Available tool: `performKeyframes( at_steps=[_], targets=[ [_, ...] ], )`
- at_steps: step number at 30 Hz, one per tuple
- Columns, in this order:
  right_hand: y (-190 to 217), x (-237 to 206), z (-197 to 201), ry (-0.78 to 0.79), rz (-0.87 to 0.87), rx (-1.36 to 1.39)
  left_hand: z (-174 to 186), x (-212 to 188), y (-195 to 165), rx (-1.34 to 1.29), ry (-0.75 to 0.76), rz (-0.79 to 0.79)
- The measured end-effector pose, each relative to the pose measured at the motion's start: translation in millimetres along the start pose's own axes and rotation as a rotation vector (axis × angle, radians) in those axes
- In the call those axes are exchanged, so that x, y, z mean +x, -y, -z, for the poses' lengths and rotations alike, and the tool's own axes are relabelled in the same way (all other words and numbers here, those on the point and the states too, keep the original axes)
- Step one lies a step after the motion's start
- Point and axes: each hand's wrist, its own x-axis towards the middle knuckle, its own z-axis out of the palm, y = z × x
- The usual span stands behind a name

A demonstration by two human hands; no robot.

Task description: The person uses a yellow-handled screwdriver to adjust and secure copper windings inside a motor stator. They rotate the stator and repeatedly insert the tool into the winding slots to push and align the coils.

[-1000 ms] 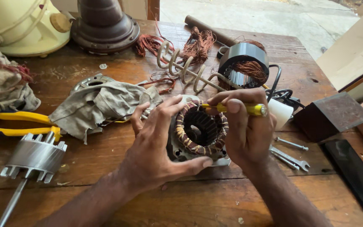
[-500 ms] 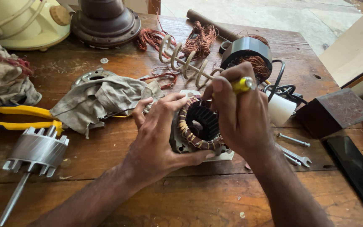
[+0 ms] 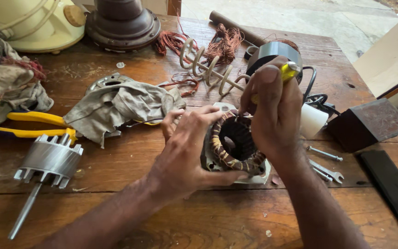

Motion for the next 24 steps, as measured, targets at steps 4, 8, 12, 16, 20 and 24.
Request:
performKeyframes(
  at_steps=[4, 8, 12, 16, 20, 24],
  targets=[
    [-1, -2, 3, 0.026, 0.012, -0.046, -1, -1, -1, -0.027, 0.028, 0.006],
    [-4, -1, 2, 0.033, 0.038, -0.07, -3, -2, 0, -0.009, 0.038, 0.004],
    [-11, 5, 3, 0.026, 0.068, -0.058, -8, -2, -1, 0.0, 0.02, 0.006],
    [-12, 9, 6, -0.039, 0.024, -0.009, -8, -4, -4, 0.015, 0.037, 0.005],
    [-5, 6, 6, -0.067, -0.03, 0.008, -10, -3, -9, 0.035, 0.006, -0.018],
    [1, 10, 9, -0.11, -0.191, 0.069, -9, -4, -11, -0.051, 0.006, 0.045]
  ],
)
